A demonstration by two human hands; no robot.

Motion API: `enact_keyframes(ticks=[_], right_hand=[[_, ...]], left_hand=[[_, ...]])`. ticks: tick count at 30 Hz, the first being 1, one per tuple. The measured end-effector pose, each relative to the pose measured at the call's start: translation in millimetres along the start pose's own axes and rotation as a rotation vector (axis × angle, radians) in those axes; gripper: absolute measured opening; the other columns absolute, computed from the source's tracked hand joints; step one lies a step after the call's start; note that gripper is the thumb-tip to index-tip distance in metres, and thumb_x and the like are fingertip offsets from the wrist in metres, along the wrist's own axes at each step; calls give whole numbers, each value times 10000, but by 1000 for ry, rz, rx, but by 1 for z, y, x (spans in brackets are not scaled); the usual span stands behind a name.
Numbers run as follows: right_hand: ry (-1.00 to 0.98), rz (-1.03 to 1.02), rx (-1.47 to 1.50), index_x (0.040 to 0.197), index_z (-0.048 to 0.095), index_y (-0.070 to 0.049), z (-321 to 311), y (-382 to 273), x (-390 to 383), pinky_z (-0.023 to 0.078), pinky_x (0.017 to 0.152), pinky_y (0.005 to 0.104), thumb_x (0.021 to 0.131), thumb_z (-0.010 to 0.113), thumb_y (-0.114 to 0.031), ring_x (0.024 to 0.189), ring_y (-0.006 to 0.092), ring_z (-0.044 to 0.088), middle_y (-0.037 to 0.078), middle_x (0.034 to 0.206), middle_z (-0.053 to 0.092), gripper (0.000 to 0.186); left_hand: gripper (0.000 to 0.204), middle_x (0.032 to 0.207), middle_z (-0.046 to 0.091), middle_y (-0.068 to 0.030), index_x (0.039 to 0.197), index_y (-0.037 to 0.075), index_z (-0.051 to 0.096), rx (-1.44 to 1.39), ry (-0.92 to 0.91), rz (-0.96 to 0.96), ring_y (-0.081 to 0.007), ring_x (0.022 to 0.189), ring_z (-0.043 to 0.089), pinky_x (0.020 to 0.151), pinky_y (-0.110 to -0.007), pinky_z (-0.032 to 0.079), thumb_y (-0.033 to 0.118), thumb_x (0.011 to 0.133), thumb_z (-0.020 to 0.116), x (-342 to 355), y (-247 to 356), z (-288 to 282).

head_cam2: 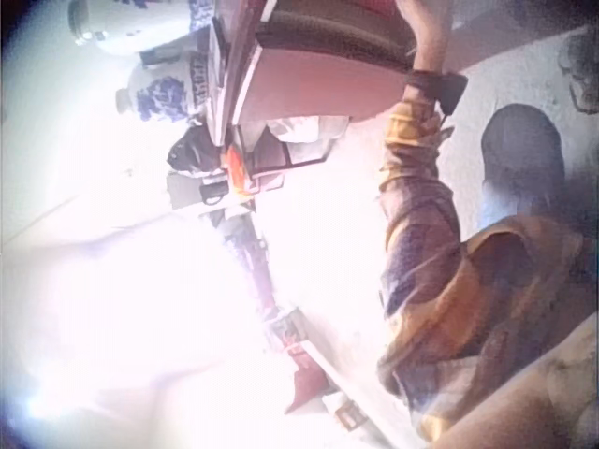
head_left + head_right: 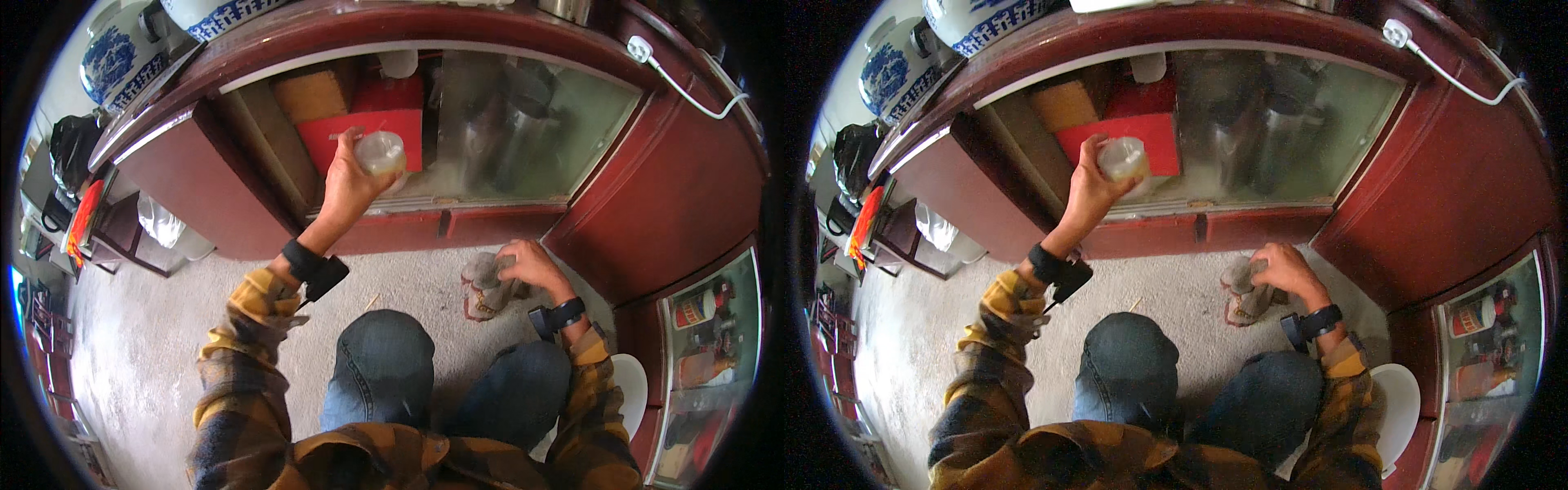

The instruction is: The person wipes a wooden box with a cloth, places a red gift box and an orange box into a cabinet, and then uses a wet cloth from a white bucket to wipe the floor of a lower storage unit.

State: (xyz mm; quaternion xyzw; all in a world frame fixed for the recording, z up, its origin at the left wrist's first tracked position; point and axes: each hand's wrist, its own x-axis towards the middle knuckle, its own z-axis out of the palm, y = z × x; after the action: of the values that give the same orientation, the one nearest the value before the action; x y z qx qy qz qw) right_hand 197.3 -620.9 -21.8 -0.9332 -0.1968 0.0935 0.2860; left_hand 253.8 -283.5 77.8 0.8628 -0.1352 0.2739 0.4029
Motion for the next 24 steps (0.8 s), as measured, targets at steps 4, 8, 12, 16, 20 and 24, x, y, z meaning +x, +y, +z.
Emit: enact_keyframes(ticks=[4,8,12,16,20,24], right_hand=[[-2,15,34,935,698,-38,-1,1,-1,487,755,402,580,755,-215,867,352,618,200,887,650,401],[-7,-18,52,931,699,-40,3,9,0,486,755,394,589,748,-218,850,345,621,195,864,655,388],[3,-8,85,942,698,-57,8,9,-2,480,783,382,601,747,-220,882,329,617,174,922,658,381],[1,-19,63,962,695,-65,14,9,5,475,797,384,610,752,-229,912,323,610,168,941,653,393],[0,27,45,979,695,-77,12,15,-1,469,808,388,618,756,-223,935,320,599,163,947,642,395],[7,63,76,982,695,-92,7,22,-7,466,812,388,621,758,-226,942,321,590,157,950,633,390]], left_hand=[[737,1022,612,-265,1184,-17,410,93,198,37,-418,942,607,789,-441,498,297,656,817,61,-10,38],[646,981,616,-270,1151,-44,441,49,329,171,-426,909,600,773,-468,485,280,697,766,122,-11,70],[541,993,606,-265,1100,-32,501,-98,231,42,-415,950,584,797,-469,471,269,719,738,145,-9,80],[498,1007,617,-233,1075,10,558,90,274,142,-403,951,592,802,-453,480,315,725,739,152,-36,73],[593,1043,630,-215,1141,1,556,113,-47,47,-354,987,611,824,-409,497,372,724,757,149,-24,67],[559,1031,649,-160,1172,-17,548,136,-351,91,-260,963,631,812,-361,504,290,759,767,151,-16,62]])
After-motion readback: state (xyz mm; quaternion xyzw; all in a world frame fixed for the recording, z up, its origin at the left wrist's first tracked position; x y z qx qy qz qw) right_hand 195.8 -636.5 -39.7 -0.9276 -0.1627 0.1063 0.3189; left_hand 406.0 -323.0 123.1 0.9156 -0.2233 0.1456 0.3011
